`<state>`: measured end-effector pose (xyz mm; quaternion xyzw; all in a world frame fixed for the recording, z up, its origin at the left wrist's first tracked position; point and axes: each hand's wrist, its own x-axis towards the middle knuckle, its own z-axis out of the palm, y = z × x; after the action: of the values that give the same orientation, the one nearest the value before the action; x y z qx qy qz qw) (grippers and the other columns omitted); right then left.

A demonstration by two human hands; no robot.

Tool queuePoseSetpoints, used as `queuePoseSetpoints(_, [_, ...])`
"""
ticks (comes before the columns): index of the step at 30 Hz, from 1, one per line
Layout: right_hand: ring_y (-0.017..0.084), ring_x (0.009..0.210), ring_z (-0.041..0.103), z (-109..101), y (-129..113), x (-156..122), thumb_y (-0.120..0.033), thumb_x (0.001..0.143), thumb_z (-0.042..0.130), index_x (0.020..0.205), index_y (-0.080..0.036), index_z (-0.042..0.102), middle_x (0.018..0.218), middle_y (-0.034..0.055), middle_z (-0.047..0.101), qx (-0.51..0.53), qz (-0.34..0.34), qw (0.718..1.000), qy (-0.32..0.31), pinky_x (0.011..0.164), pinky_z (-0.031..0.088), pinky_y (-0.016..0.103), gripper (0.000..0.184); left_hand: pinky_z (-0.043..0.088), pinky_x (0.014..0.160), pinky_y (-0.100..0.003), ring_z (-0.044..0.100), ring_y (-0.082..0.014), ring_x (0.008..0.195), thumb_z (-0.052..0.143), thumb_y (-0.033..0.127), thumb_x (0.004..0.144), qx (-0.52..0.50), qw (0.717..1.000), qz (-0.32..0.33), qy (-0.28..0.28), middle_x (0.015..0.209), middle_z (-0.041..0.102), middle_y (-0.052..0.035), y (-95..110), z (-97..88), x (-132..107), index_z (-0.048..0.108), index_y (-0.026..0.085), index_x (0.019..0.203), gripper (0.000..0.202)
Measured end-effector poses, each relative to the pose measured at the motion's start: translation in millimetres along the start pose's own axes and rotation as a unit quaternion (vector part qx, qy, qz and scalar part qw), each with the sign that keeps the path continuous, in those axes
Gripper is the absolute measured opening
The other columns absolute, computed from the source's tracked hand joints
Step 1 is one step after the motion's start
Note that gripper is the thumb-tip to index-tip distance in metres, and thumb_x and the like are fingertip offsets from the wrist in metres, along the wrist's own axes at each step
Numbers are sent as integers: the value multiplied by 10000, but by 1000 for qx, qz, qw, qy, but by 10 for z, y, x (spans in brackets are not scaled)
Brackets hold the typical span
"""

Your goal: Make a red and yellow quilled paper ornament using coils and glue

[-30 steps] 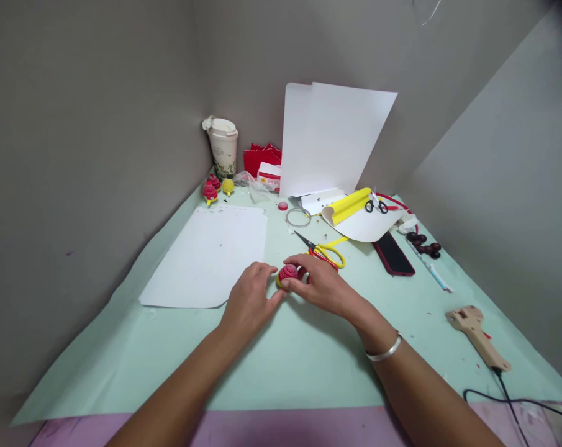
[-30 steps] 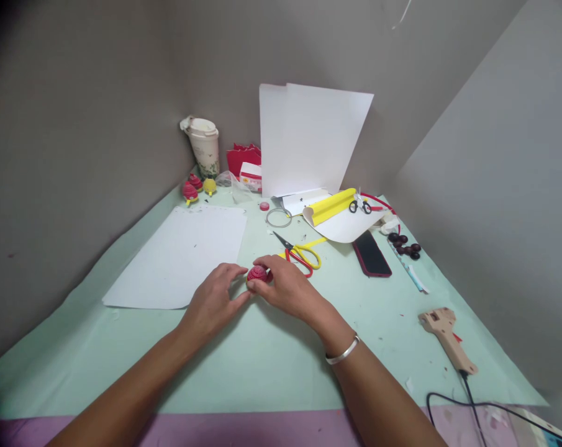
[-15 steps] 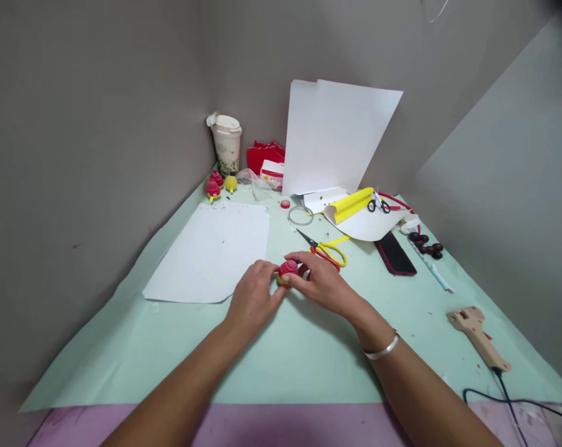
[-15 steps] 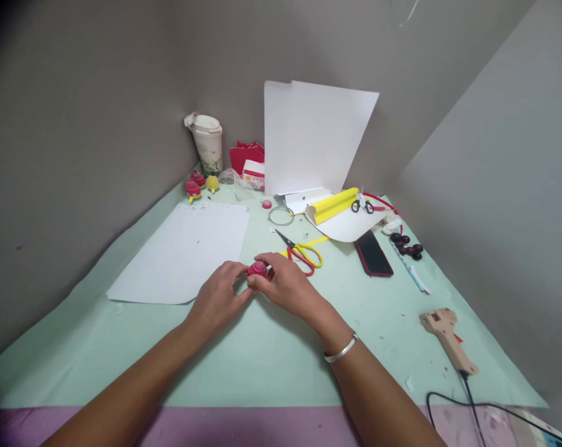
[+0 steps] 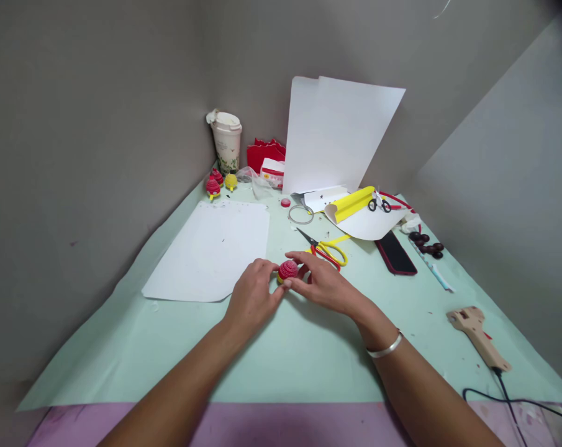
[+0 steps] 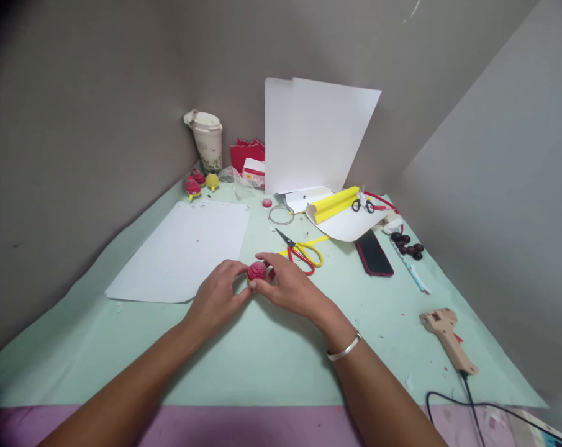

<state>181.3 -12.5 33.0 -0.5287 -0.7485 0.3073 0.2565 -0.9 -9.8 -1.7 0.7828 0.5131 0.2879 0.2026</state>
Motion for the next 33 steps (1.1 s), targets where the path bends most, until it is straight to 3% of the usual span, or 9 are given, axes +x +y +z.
queuePoseSetpoints(11, [172,919,632,36,24,-6,-269,814,682,1348,-196,509,1243,95,628,-3,2,1000,-10,828,506,329,565,494,818,-391,588,-252,991,590,251,830,-4,1000,-1,0,1040,609,-59,-3,-1,-3,597,228,1003,174])
queuePoseSetpoints(20, [158,854,639,45,60,15,-252,810,678,1352,-198,501,1193,83,652,12,14,1000,-13,784,514,315,573,490,813,-384,580,-251,997,602,268,842,2,1000,5,-4,1060,605,-65,-19,4,-5,592,216,1039,204])
queuePoseSetpoints(27, [206,1044,625,102,103,15,-265,826,669,1332,-196,523,1259,99,623,-21,-29,999,7,912,497,366,531,494,819,-392,584,-257,992,614,243,833,7,1000,1,-10,1057,604,-73,-10,-10,-2,592,206,1039,211])
queuePoseSetpoints(33, [214,1088,611,121,118,3,-259,837,658,1340,-199,512,1271,98,613,-36,-43,998,12,950,486,383,527,492,842,-401,577,-265,1021,631,259,836,5,1000,-1,-21,1086,598,-82,-12,-45,-1,594,197,1076,250])
